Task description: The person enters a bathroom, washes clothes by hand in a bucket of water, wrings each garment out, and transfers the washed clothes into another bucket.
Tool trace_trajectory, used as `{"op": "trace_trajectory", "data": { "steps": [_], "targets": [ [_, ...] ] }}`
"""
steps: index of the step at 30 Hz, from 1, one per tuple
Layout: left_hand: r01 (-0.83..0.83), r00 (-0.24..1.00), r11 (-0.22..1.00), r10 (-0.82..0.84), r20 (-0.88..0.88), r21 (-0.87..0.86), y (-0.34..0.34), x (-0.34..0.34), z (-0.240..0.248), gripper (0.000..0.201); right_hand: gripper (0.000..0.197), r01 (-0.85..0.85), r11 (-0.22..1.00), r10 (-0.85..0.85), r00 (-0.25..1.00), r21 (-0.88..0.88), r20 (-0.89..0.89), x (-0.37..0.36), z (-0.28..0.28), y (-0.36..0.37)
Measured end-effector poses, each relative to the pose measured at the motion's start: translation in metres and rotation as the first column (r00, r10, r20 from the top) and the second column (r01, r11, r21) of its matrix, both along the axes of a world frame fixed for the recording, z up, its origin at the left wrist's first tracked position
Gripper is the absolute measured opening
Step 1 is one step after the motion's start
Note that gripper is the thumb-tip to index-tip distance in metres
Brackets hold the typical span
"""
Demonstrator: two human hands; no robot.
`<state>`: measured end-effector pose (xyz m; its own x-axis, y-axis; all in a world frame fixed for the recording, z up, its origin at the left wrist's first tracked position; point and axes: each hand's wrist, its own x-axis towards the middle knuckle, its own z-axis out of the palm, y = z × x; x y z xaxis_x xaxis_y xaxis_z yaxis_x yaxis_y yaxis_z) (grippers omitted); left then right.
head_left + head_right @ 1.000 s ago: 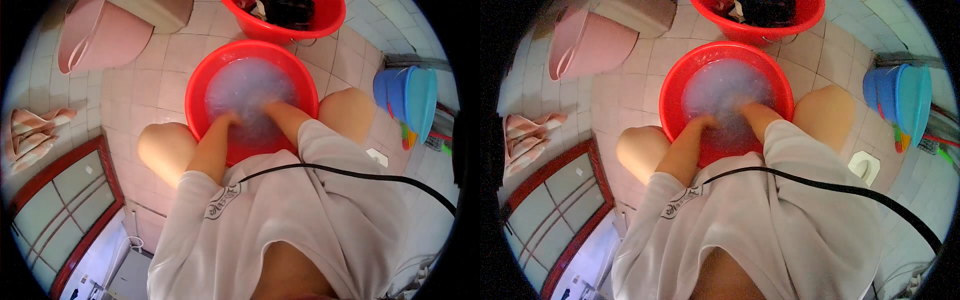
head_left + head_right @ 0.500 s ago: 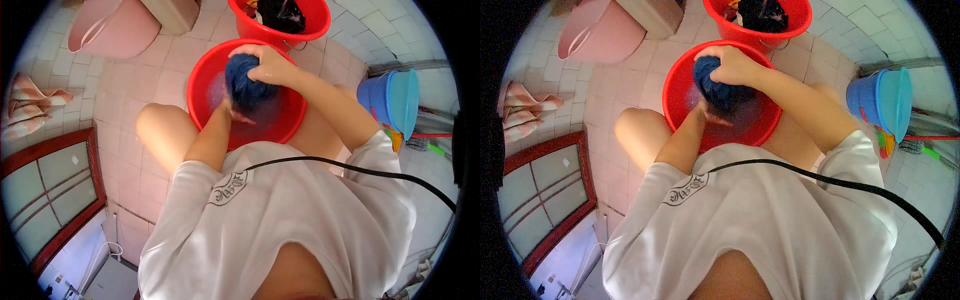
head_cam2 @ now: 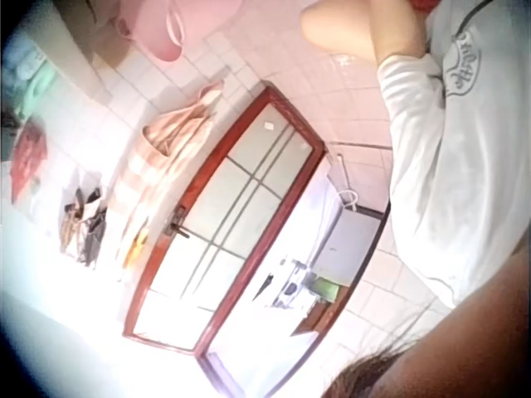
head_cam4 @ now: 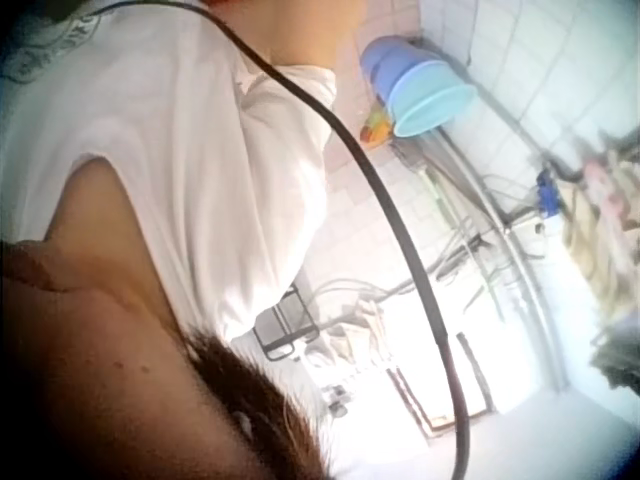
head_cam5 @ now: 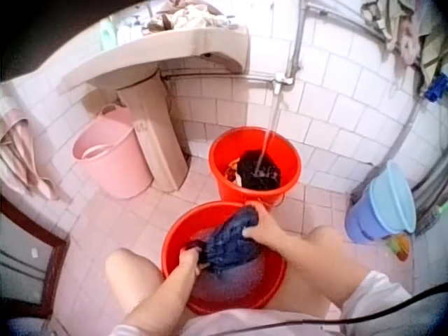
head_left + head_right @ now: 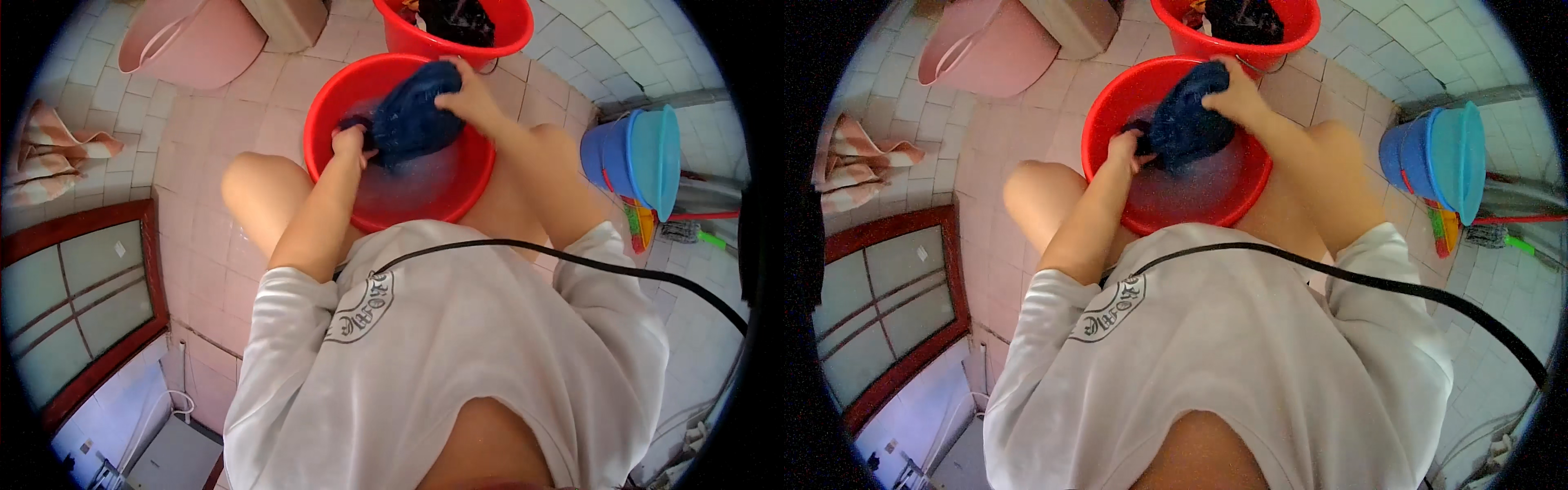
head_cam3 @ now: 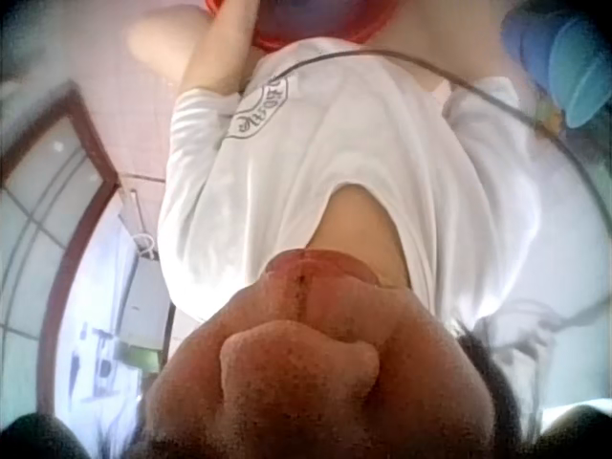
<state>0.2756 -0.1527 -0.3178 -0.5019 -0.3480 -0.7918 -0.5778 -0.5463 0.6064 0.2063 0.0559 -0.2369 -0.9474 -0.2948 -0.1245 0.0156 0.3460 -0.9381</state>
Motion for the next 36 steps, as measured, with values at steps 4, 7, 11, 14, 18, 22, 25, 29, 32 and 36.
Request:
{"op": "trace_trajectory", "data": {
  "steps": [4, 7, 11, 14, 18, 22, 25, 29, 32, 36],
  "targets": [
    [0.862, 0.456, 0.214, -0.724, 0.518, -0.459, 0.037, 0.014, 0.0, 0.093, 0.074, -0.049, 0.948, 0.071, 0.996, 0.313, -0.059, 0.011, -0.104, 0.009],
    [0.925, 0.023, -0.262, -0.683, 0.73, -0.274, 0.042, 0.029, -0.03, 0.098, 0.08, -0.265, 0.813, 0.173, 0.96, 0.518, 0.219, 0.028, -0.108, -0.031],
    [0.834, 0.545, 0.302, -0.584, 0.602, -0.462, 0.004, 0.072, -0.173, 0.098, 0.087, -0.394, 0.77, 0.27, 0.914, 0.501, 0.303, 0.045, -0.141, -0.082],
    [0.966, 0.182, 0.004, -0.716, 0.673, -0.258, 0.017, 0.074, -0.193, 0.085, 0.074, -0.471, 0.693, 0.377, 0.882, 0.547, 0.282, 0.059, -0.214, -0.07],
    [0.805, -0.399, -0.581, -0.681, 0.614, -0.122, 0.045, 0.02, -0.155, 0.065, 0.057, -0.188, 0.927, 0.016, 0.885, 0.326, 0.465, 0.033, -0.337, 0.004],
    [0.988, 0.035, -0.043, -0.87, 0.492, -0.145, -0.004, 0.033, -0.186, 0.064, 0.057, -0.684, 0.589, 0.47, 0.724, 0.432, 0.505, 0.037, -0.235, -0.044],
    [0.909, 0.415, 0.367, -0.825, 0.384, -0.197, -0.001, 0.014, -0.166, 0.067, 0.058, -0.67, 0.481, 0.457, 0.742, 0.565, 0.49, -0.002, -0.155, -0.06],
    [0.413, 0.725, 0.701, -0.639, 0.256, 0.582, 0.04, 0.002, -0.055, 0.098, 0.048, -0.056, 0.824, -0.006, 0.994, 0.564, 0.109, -0.031, -0.127, -0.038],
    [-0.027, 0.878, 0.494, -0.404, 0.257, 0.869, 0.042, 0.014, 0.003, 0.116, 0.055, -0.169, 0.961, 0.1, 0.951, 0.219, 0.293, -0.034, -0.054, -0.048],
    [0.141, 0.976, 0.335, 0.11, -0.187, 0.932, 0.058, 0.014, 0.075, 0.119, 0.051, -0.08, 0.996, 0.068, 0.975, 0.05, 0.212, -0.012, -0.008, -0.045]
  ]
}}
